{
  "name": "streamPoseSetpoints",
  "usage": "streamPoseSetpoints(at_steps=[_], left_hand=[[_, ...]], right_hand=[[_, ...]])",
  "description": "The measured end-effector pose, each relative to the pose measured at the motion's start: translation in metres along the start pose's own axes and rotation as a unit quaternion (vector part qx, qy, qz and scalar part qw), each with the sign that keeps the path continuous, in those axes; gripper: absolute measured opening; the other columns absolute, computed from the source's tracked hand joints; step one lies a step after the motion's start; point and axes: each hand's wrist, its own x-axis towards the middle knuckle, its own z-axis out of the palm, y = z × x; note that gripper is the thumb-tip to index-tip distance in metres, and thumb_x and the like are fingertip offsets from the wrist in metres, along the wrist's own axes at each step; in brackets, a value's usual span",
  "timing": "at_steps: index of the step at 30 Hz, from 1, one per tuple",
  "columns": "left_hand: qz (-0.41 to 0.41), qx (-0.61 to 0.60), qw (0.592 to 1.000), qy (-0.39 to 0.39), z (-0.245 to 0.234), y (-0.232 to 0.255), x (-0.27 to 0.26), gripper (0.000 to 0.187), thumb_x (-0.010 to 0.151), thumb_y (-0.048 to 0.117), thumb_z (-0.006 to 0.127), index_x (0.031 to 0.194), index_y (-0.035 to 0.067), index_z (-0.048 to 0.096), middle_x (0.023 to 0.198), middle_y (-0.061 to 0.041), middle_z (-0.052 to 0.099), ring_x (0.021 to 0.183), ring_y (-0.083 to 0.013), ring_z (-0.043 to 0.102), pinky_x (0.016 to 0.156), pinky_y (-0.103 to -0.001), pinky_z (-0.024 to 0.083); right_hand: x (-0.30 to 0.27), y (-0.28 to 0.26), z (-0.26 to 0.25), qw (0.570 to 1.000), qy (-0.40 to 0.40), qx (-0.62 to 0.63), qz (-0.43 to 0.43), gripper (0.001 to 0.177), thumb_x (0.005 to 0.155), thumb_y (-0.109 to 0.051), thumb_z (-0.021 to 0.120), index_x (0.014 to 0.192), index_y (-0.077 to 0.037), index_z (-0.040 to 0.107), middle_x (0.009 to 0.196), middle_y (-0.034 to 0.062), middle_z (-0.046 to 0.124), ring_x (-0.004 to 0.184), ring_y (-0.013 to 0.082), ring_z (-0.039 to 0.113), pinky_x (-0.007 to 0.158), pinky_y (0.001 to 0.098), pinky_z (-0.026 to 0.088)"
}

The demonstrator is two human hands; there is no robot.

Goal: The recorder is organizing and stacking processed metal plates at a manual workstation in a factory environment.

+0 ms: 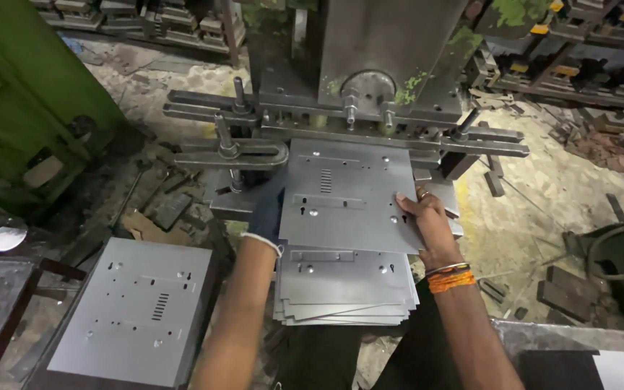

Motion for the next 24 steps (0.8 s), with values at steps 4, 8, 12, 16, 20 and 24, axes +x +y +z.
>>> streamPoseSetpoints(at_steps=[4,8,12,16,20,24], left_hand=[[0.024,-0.086,0.992,-0.09,-0.027,-0.006,-0.019,0.036,0.099,0.038,0.064,0.113,0.006,0.07,0.096,-0.007,0.071,0.082,-0.0195,0.066,0.072,-0.034,0.055],[0.132,-0.011,0.981,-0.139,-0.045,0.0,-0.039,0.023,0.097,0.026,0.065,0.113,0.009,0.066,0.104,-0.006,0.07,0.095,-0.0212,0.066,0.084,-0.035,0.056],[0.039,-0.189,0.957,-0.218,-0.081,0.005,-0.049,0.017,0.11,0.01,0.06,0.124,0.005,0.066,0.112,-0.01,0.068,0.102,-0.0262,0.067,0.088,-0.039,0.055],[-0.012,-0.139,0.989,-0.047,-0.129,0.009,-0.071,0.032,0.097,0.029,0.057,0.115,0.003,0.065,0.107,-0.018,0.071,0.093,-0.0357,0.07,0.079,-0.051,0.059],[0.236,0.171,0.957,-0.008,-0.169,0.037,-0.093,0.029,0.097,0.021,0.056,0.122,0.008,0.062,0.115,-0.015,0.073,0.099,-0.0337,0.071,0.086,-0.047,0.058],[0.175,0.027,0.943,0.28,-0.203,0.076,-0.131,0.02,0.095,0.019,0.062,0.109,0.006,0.069,0.094,-0.017,0.077,0.073,-0.0364,0.072,0.06,-0.048,0.058]], right_hand=[[0.003,0.013,-0.005,1.0,0.002,0.008,0.002,0.029,0.088,-0.012,0.071,0.114,0.001,0.066,0.089,0.0032,0.067,0.074,0.0125,0.062,0.066,0.0276,0.05],[0.004,0.012,-0.002,0.999,-0.012,0.037,-0.008,0.033,0.09,-0.011,0.07,0.12,0.0,0.064,0.095,0.0031,0.067,0.078,0.0117,0.063,0.07,0.0262,0.051],[-0.028,0.006,-0.003,0.999,-0.001,0.029,0.018,0.039,0.09,-0.012,0.067,0.128,-0.003,0.064,0.1,0.0012,0.07,0.082,0.0098,0.064,0.074,0.0252,0.052],[-0.04,0.025,-0.021,0.996,-0.009,-0.082,-0.02,0.038,0.094,-0.012,0.066,0.132,-0.004,0.064,0.1,0.0018,0.068,0.082,0.0098,0.06,0.073,0.0278,0.049],[-0.051,0.025,-0.009,0.887,0.124,-0.394,-0.207,0.039,0.091,-0.012,0.071,0.128,-0.003,0.062,0.11,0.0119,0.063,0.079,0.0151,0.063,0.068,0.0328,0.051],[-0.048,0.053,0.047,0.889,0.06,-0.391,-0.233,0.028,0.093,-0.008,0.063,0.121,-0.01,0.069,0.095,0.0032,0.075,0.076,0.0141,0.07,0.063,0.0299,0.054]])
